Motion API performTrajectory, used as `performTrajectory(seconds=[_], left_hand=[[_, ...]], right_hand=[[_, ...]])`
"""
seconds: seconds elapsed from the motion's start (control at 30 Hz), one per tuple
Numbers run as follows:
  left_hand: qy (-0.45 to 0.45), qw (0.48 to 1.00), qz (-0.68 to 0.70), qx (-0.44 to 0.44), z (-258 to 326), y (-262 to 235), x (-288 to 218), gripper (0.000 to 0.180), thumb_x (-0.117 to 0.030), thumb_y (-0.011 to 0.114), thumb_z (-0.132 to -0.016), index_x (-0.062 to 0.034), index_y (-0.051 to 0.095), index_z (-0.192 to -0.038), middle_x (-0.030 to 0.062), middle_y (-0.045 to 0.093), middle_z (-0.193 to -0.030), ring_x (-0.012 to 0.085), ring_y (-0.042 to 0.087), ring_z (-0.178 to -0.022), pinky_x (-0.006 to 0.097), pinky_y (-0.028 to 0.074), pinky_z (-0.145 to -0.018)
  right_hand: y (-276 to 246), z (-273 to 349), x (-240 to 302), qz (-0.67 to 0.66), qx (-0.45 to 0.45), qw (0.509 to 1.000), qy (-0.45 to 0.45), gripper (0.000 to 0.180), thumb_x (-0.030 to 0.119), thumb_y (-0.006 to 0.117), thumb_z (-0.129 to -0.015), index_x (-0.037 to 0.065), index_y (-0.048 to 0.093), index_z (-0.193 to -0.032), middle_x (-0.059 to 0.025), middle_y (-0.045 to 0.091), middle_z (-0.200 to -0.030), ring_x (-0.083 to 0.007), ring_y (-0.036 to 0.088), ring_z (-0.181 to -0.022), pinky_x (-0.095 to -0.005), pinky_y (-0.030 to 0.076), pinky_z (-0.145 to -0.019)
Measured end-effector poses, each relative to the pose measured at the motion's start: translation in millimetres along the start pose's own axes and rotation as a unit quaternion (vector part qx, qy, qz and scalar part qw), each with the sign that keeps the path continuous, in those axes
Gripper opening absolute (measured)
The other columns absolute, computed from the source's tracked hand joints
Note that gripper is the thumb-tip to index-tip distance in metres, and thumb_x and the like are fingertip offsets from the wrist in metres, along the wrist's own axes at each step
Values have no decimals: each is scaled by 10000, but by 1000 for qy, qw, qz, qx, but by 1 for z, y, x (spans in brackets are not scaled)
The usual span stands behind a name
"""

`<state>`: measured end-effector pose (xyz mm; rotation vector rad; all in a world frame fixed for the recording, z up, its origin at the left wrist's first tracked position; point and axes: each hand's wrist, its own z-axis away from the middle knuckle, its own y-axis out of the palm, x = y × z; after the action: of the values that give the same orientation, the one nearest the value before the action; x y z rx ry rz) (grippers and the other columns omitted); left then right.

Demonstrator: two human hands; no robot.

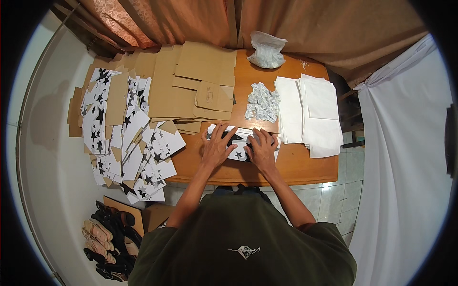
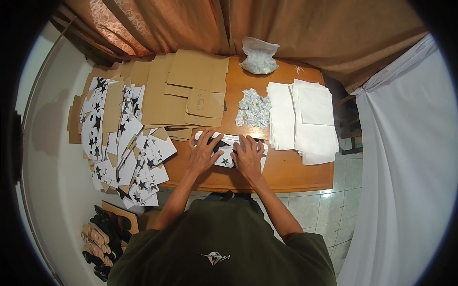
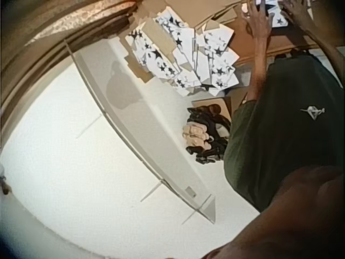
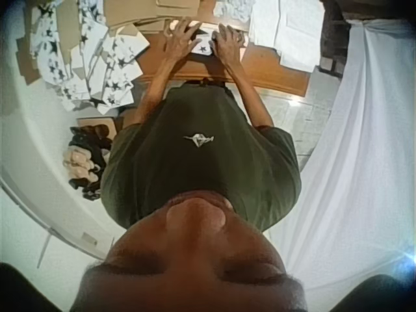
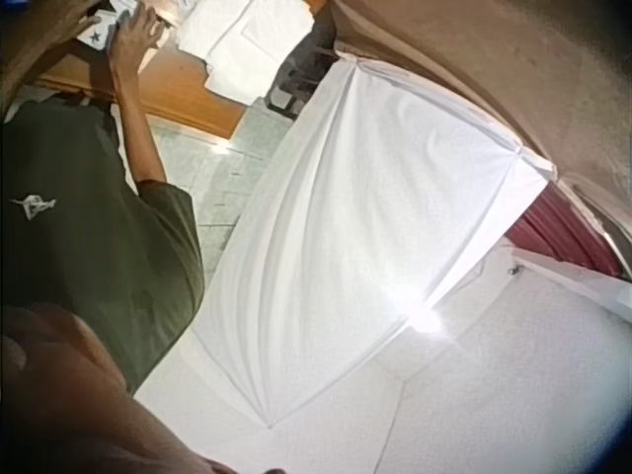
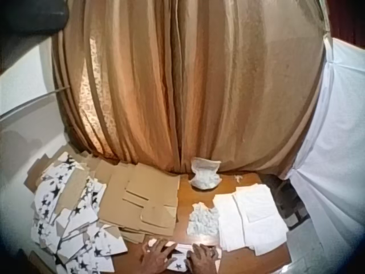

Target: The user is seen folding and assembling cardboard shoe boxes with a star pattern printed on them.

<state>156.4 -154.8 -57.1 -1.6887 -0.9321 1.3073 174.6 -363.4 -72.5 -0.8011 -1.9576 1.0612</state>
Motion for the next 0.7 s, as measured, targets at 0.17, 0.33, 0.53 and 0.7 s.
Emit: performTrajectory(seconds=[0.17, 0.33, 0.53, 0.7], left_hand=[[-4, 1000, 9, 2, 0, -1, 1, 630, -397, 747, -877, -290, 539, -1461, 80, 462, -1497, 275, 357, -1460, 645, 185, -1103], [-11, 1000, 0, -6, 1, -3, 0, 656, -428, 768, -847, -315, 550, -1456, 94, 448, -1497, 301, 354, -1436, 624, 199, -1104], [-37, 999, 0, -2, 5, -8, -3, 685, -433, 786, -822, -353, 551, -1460, 149, 463, -1402, 342, 349, -1376, 579, 244, -1071], [-34, 999, -10, -8, 5, -7, -3, 729, -453, 771, -835, -348, 499, -1504, 142, 477, -1381, 330, 402, -1332, 562, 255, -1055]], right_hand=[[-3, 0, 7, -28, 17, 999, 32, 460, 312, 784, -837, 108, 635, -1222, -129, 520, -1387, -317, 433, -1356, -589, 258, -1089], [-3, -1, 10, -8, 16, 1000, 21, 516, 345, 780, -838, 106, 617, -1265, -156, 510, -1374, -334, 407, -1362, -577, 260, -1076], [-2, 4, 19, 21, 2, 999, 47, 531, 366, 774, -840, 95, 610, -1267, -168, 505, -1339, -362, 420, -1286, -568, 276, -1028], [-4, 5, 20, 21, 19, 996, 82, 526, 420, 764, -859, 119, 633, -1270, -152, 524, -1309, -320, 459, -1225, -544, 284, -994]])
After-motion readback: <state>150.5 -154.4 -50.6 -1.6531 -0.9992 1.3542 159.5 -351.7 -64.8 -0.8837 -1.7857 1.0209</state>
